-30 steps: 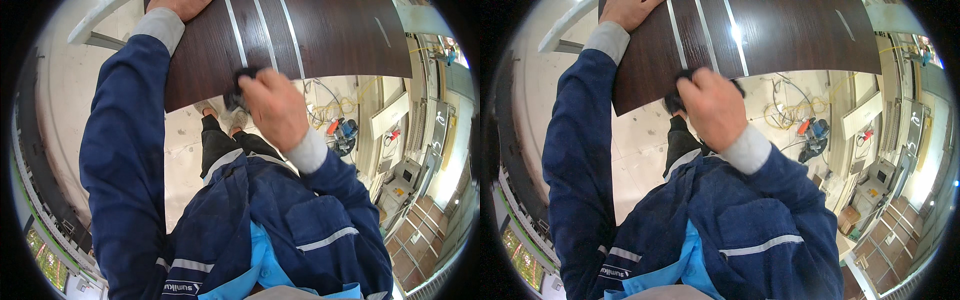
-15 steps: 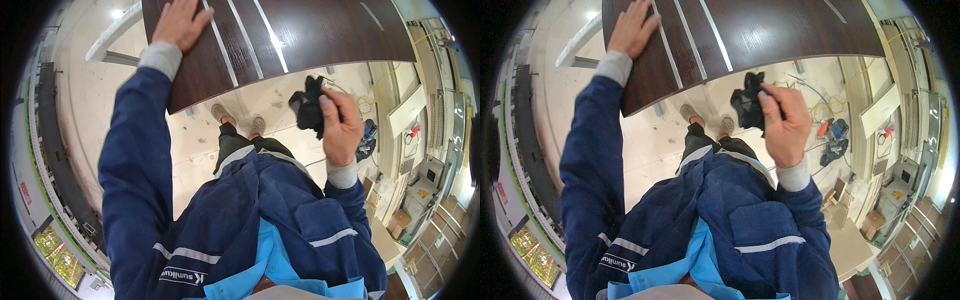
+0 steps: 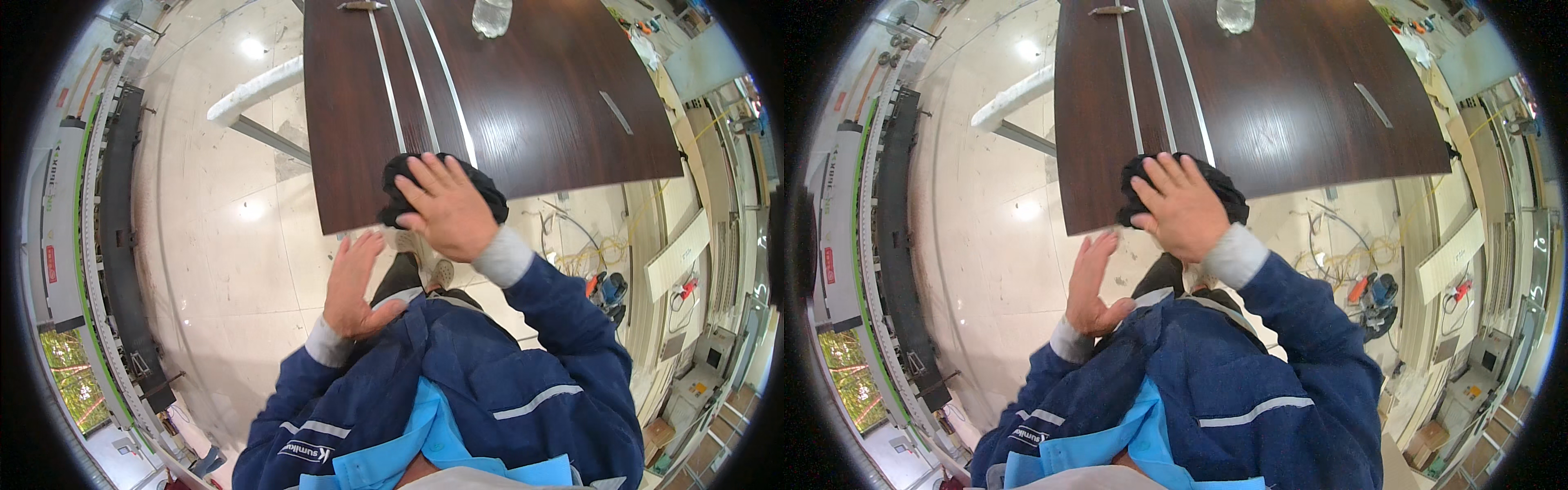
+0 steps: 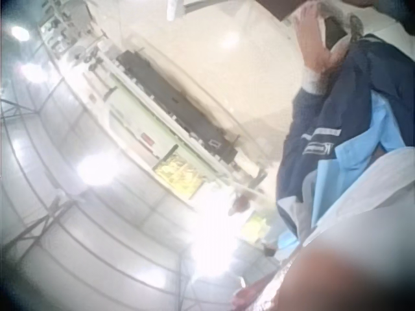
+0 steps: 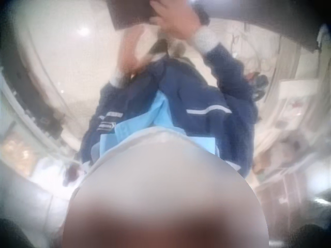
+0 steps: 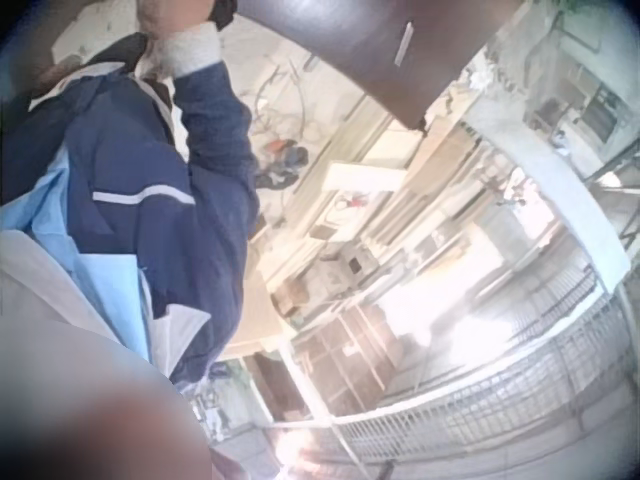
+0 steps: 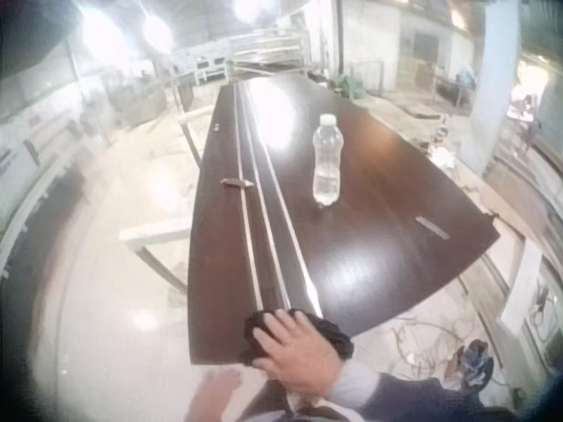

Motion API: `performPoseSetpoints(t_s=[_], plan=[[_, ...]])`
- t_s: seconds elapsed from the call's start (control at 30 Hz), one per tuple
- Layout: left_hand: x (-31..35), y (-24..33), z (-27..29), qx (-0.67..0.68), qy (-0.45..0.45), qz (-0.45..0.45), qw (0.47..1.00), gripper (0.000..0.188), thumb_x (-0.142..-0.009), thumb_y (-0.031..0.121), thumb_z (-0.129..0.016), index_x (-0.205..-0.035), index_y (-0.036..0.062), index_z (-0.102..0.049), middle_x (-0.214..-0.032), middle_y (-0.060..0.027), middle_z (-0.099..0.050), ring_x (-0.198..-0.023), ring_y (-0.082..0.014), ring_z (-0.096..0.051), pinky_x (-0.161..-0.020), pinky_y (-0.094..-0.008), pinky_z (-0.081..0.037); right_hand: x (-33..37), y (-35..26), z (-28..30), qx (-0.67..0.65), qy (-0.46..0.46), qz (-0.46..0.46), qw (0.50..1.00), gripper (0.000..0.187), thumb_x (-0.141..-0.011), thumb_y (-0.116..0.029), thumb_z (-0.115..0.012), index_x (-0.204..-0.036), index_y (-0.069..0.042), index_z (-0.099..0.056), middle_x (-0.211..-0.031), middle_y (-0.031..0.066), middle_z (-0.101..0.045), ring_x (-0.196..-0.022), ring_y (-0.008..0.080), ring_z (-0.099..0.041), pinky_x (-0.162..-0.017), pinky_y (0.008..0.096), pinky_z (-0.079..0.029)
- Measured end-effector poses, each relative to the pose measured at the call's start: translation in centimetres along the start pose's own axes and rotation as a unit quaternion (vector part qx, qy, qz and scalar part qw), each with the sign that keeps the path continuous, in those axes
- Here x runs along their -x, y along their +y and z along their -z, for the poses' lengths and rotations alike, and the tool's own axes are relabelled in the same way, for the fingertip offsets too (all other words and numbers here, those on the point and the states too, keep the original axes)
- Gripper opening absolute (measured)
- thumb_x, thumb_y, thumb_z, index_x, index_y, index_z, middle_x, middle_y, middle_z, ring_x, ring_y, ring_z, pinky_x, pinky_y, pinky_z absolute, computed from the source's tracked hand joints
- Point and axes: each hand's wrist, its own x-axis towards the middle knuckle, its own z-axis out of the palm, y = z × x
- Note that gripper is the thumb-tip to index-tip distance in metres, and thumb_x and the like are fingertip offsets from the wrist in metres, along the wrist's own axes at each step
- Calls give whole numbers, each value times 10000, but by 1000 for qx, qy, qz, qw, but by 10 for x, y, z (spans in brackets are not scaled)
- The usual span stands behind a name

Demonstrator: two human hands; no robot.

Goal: The person wipes a dark wood-grain panel with a black cloth while holding a plastic bottle, then applies thin white tape strips along the panel surface. The person uses a small tool to press the tape edges and wipes the panel again.

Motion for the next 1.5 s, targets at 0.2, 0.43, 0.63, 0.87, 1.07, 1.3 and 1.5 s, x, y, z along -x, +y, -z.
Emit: performPoseSetpoints(t_s=[0.2,0.43,0.63,0.87,1.07,1.3,1.5], plan=[[-3,-39,36,9,192,82,978,799,-964,384,-734,-1575,-61,-475,-1591,-260,-543,-1507,-454,-479,-1293,-549,-300,-133,61,-15,107,-56,-129,984,754,-1083,-607,-507,-1643,-103,-465,-1718,236,-395,-1615,423,-322,-1335,563,-199],[-52,-95,53,75,132,258,954,869,-1065,474,-682,-1656,-56,-329,-1624,-285,-490,-1476,-416,-522,-1231,-435,-398,-142,54,-49,20,-85,-33,996,875,-1046,-673,-534,-1602,0,-481,-1681,283,-424,-1614,432,-324,-1346,542,-186],[-74,-113,28,291,26,278,915,727,-1138,447,-559,-1635,-32,-332,-1516,-249,-587,-1400,-358,-583,-1181,-425,-443,-215,100,-59,105,2,-130,986,824,-1031,-617,-585,-1565,7,-516,-1665,274,-454,-1582,450,-360,-1321,562,-229],[-74,-116,27,285,42,232,929,685,-1153,422,-520,-1627,-31,-323,-1516,-250,-571,-1393,-371,-576,-1180,-424,-431,-170,49,-51,-20,-192,65,979,735,-1021,-554,-627,-1552,-51,-553,-1650,243,-482,-1576,427,-396,-1319,563,-265],[-74,-116,29,305,23,250,919,668,-1151,395,-502,-1633,-30,-318,-1508,-271,-577,-1386,-416,-581,-1169,-441,-438,-258,71,-74,45,-18,-3,999,637,-1039,-456,-628,-1523,-45,-576,-1621,254,-506,-1537,438,-422,-1279,564,-308],[-72,-119,30,272,17,242,931,680,-1147,378,-497,-1644,-38,-290,-1507,-281,-583,-1364,-431,-600,-1154,-452,-450,-174,38,-45,11,-91,-50,995,632,-1023,-430,-659,-1493,-14,-598,-1646,244,-487,-1565,430,-410,-1306,570,-280],[-77,-113,37,299,-2,268,916,739,-1146,441,-473,-1657,-44,-247,-1491,-308,-591,-1356,-461,-614,-1135,-466,-472,-193,102,-46,140,-29,-166,976,632,-1084,-419,-590,-1527,31,-550,-1620,276,-506,-1536,442,-437,-1284,555,-317]])
